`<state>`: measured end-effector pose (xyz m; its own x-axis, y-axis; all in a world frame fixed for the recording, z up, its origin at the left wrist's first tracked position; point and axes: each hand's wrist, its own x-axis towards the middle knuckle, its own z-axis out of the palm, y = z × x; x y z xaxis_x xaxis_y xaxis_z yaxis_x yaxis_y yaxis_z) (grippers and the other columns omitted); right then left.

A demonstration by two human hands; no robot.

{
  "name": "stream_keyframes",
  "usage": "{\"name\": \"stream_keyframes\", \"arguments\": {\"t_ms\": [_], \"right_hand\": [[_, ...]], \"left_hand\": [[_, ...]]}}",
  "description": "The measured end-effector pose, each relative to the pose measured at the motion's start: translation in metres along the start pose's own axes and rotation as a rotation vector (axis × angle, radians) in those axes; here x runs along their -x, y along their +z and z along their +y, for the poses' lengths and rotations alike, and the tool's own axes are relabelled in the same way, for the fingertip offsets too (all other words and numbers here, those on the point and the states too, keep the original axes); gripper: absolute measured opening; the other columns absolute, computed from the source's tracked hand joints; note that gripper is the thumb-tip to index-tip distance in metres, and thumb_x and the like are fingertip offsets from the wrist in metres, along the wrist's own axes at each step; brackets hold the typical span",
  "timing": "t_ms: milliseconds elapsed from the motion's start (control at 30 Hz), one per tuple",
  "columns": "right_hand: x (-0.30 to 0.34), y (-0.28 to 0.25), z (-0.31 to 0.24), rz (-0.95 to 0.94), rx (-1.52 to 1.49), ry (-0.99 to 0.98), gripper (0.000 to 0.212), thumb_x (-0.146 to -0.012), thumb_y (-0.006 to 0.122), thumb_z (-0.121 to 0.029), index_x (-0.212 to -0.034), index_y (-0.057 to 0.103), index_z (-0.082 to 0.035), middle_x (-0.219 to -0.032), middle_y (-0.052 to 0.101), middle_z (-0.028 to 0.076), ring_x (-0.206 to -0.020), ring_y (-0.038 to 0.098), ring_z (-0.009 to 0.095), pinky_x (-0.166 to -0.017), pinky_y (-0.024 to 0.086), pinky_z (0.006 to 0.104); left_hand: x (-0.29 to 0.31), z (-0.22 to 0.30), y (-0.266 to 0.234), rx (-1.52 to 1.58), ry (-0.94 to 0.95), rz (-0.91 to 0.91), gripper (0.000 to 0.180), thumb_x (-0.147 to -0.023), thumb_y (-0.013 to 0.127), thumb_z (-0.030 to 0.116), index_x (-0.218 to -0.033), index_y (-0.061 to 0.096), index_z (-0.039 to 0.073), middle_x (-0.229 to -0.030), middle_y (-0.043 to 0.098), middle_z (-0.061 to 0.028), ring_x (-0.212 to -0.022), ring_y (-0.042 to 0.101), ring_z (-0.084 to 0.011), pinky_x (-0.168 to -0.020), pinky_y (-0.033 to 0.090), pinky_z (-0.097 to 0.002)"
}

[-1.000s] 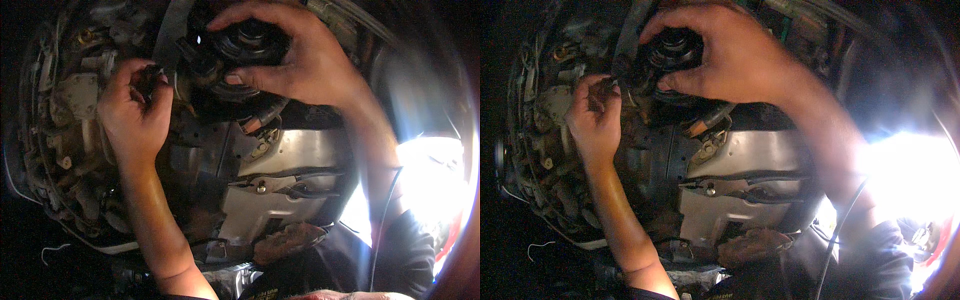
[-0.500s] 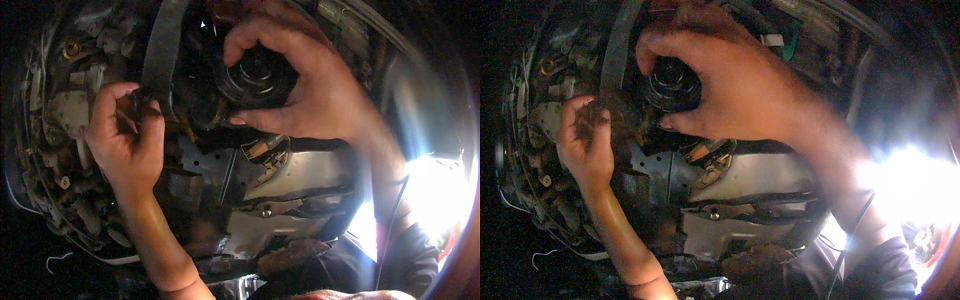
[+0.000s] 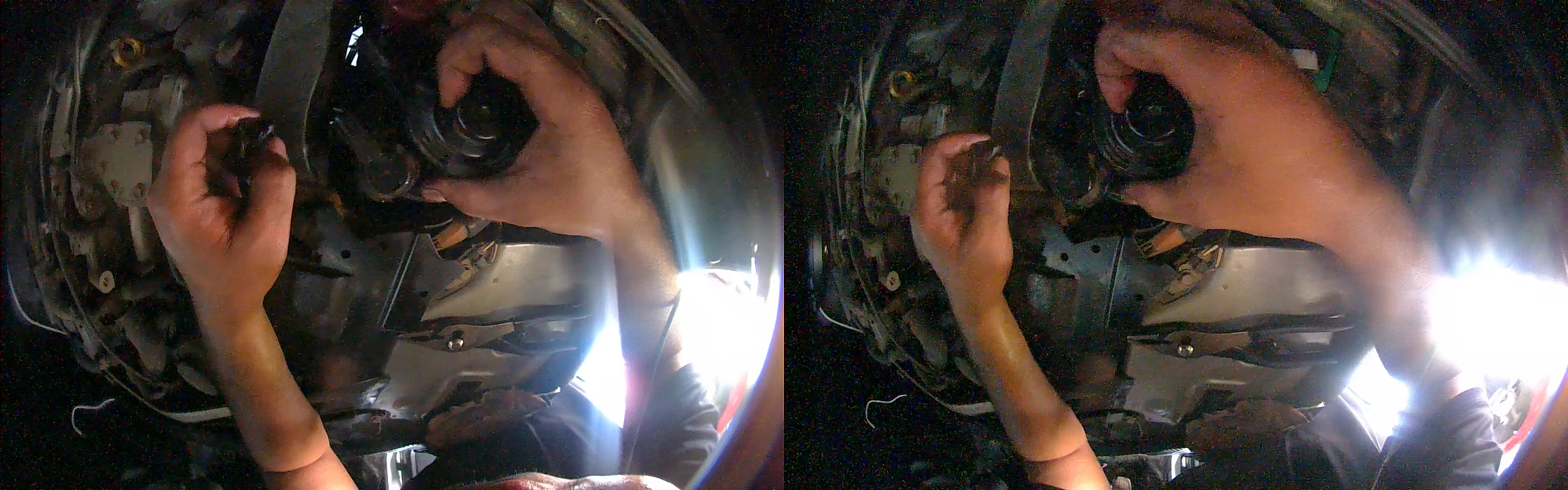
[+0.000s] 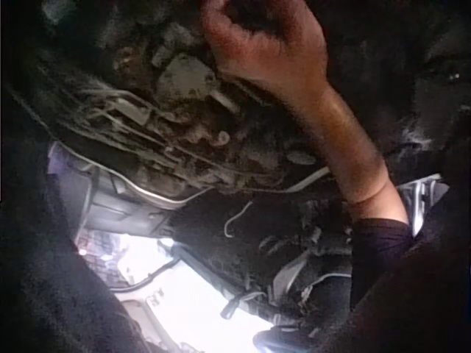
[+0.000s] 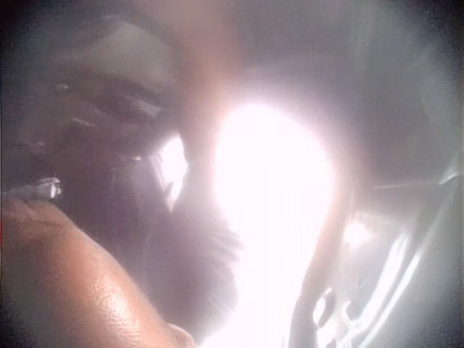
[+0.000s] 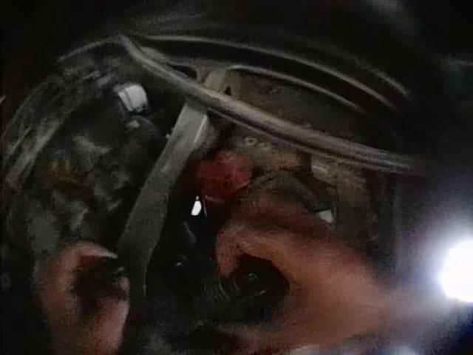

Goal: The person carries a car part to a vehicle with its hood open and installs it into the engine bay. They position the part, connect electrical connectors, and secure it with bolts using a wrench.

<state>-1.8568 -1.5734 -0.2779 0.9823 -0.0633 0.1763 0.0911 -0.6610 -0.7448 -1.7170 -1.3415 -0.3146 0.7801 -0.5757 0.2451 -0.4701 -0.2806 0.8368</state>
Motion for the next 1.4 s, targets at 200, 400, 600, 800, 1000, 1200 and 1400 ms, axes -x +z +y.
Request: {"name": "stream_keyframes", "arguments": {"t_ms": [200,400,600,800,1000,1200,1400], "right_hand": [[-0.002,-0.002,-0.002,0.007,-0.059,0.0,0.061,-0.056,0.093,-0.013,-0.111,0.066,-0.008,-0.12,0.06,0.011,-0.122,0.056,0.031,-0.106,0.044,0.0414],[0.003,0.004,0.003,-0.014,0.086,0.051,0.071,-0.056,0.094,-0.013,-0.121,0.068,-0.01,-0.121,0.06,0.011,-0.122,0.056,0.031,-0.108,0.043,0.0408],[0.005,0.01,0.011,-0.08,0.083,0.087,0.07,-0.058,0.095,-0.012,-0.123,0.068,-0.013,-0.126,0.058,0.011,-0.129,0.052,0.034,-0.113,0.04,0.0439],[0.012,0.019,0.006,-0.052,0.083,0.149,0.067,-0.062,0.094,-0.012,-0.123,0.067,-0.014,-0.141,0.054,0.014,-0.141,0.044,0.037,-0.12,0.034,0.0454],[0.011,0.035,0.007,-0.044,0.214,0.151,0.064,-0.065,0.093,-0.012,-0.123,0.066,-0.015,-0.149,0.05,0.019,-0.147,0.037,0.041,-0.122,0.033,0.0477],[0.008,0.028,0.016,-0.132,0.16,0.172,0.065,-0.064,0.093,-0.015,-0.121,0.062,-0.013,-0.136,0.055,0.019,-0.138,0.047,0.04,-0.115,0.04,0.048],[0.012,0.018,0.02,-0.148,0.154,0.225,0.069,-0.064,0.093,-0.018,-0.122,0.057,-0.009,-0.128,0.059,0.019,-0.128,0.056,0.04,-0.106,0.047,0.046]], "left_hand": [[-0.001,-0.002,0.001,-0.024,0.014,0.003,0.023,-0.085,0.072,0.0,-0.106,0.066,0.005,-0.079,0.064,0.0031,-0.067,0.053,-0.0049,-0.057,0.037,-0.0228],[-0.001,-0.001,0.002,-0.013,0.016,-0.018,0.021,-0.086,0.073,0.001,-0.106,0.067,0.005,-0.078,0.063,0.0032,-0.066,0.052,-0.0044,-0.056,0.035,-0.0224],[-0.002,-0.001,0.005,0.03,0.02,-0.021,0.021,-0.086,0.073,0.001,-0.105,0.066,0.004,-0.079,0.063,0.0028,-0.067,0.054,-0.0049,-0.057,0.037,-0.022],[-0.002,0.001,0.006,-0.009,0.028,-0.024,0.022,-0.085,0.072,-0.001,-0.106,0.066,0.004,-0.08,0.065,0.0009,-0.069,0.057,-0.0065,-0.059,0.041,-0.0226],[-0.004,0.0,0.004,-0.052,0.063,-0.031,0.023,-0.085,0.071,-0.001,-0.106,0.066,0.004,-0.081,0.066,0.0002,-0.07,0.058,-0.0066,-0.06,0.042,-0.023],[0.0,0.003,0.002,0.037,-0.071,-0.033,0.023,-0.086,0.071,-0.001,-0.108,0.065,0.004,-0.082,0.064,0.0025,-0.075,0.058,-0.0057,-0.064,0.042,-0.022],[-0.002,0.004,0.0,0.008,-0.049,-0.076,0.02,-0.089,0.07,0.001,-0.109,0.065,0.004,-0.086,0.063,0.0038,-0.076,0.053,-0.004,-0.065,0.039,-0.0205]]}}
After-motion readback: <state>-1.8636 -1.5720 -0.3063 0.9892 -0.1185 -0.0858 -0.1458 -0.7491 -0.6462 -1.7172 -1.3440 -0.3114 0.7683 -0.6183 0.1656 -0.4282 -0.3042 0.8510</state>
